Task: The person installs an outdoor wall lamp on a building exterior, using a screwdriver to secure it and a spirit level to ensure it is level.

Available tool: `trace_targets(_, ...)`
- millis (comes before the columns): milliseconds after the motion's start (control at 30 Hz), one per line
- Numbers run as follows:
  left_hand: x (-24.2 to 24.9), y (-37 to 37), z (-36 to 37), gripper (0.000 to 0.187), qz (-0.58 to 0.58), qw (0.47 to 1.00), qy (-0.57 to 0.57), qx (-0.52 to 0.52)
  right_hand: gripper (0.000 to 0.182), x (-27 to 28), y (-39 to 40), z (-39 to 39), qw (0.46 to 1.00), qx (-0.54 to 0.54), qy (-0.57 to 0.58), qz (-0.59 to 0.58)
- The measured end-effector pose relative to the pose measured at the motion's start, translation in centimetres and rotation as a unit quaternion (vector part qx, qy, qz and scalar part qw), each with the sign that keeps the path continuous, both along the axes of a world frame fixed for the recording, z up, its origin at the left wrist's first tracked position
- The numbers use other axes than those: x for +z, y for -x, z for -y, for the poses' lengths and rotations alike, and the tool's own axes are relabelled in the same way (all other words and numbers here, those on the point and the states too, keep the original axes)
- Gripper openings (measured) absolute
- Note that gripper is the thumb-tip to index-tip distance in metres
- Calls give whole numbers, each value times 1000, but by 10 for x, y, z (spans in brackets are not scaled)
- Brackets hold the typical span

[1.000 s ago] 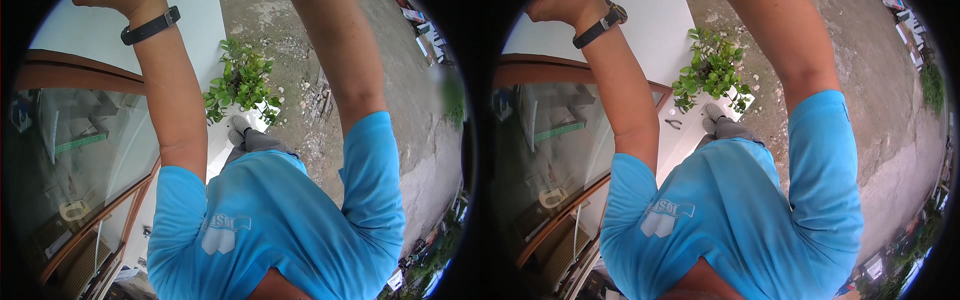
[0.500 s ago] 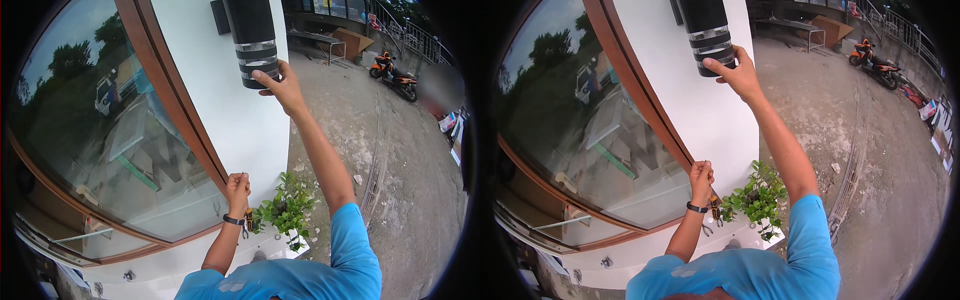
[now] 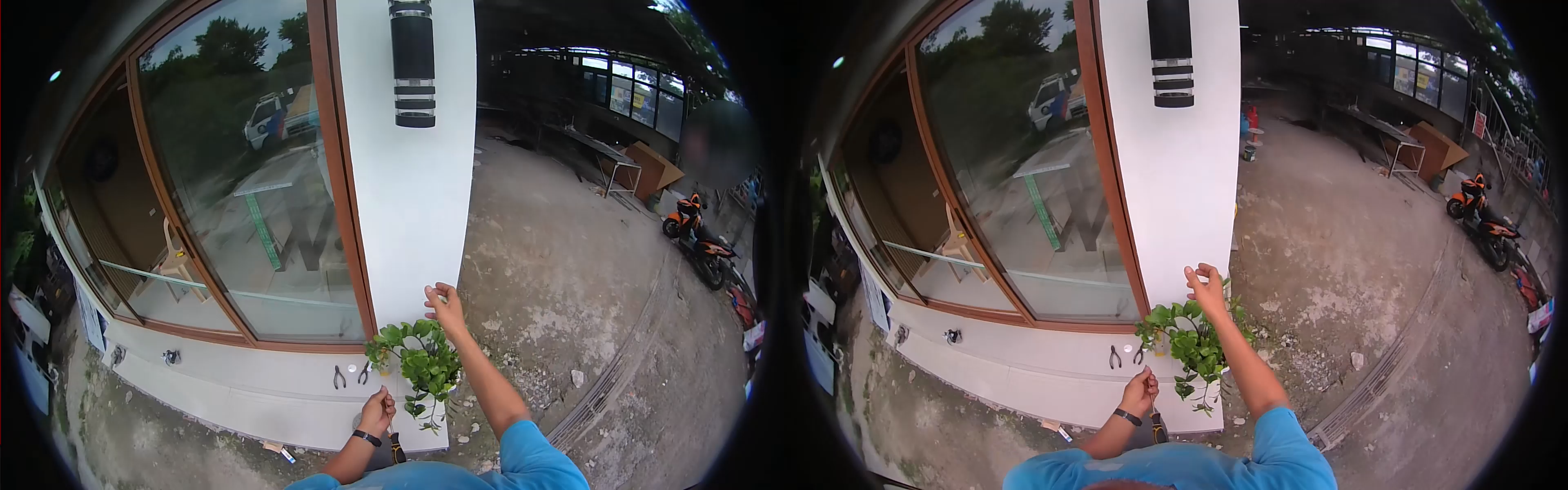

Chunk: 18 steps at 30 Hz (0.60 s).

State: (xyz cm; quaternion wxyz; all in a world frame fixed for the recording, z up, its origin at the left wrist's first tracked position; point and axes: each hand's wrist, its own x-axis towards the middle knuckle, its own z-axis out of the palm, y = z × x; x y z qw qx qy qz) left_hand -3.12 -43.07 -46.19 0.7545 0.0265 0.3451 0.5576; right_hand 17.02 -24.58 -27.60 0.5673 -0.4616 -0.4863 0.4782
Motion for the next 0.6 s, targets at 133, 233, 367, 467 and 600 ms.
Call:
trace_targets(133, 24, -41, 102, 10, -137, 982, -32, -124, 75, -167, -36, 131, 966, 95, 189, 150)
trace_targets(233, 5, -58, 163, 6, -213, 949, -90, -215, 68, -254, -86, 235, 919, 158, 301, 200)
trace_targets(367, 1, -68, 215, 6, -231, 947, -73, -209, 65, -270, -125, 367, 895, 126, 367, 218)
trace_targets(467, -32, -61, 252, 10, -238, 944, -24, -228, 62, -302, -137, 444, 904, 136, 368, 172)
trace_targets(600, -148, -31, 305, 18, -67, 970, 91, -216, 63, -307, -125, 542, 907, 93, 379, 160)
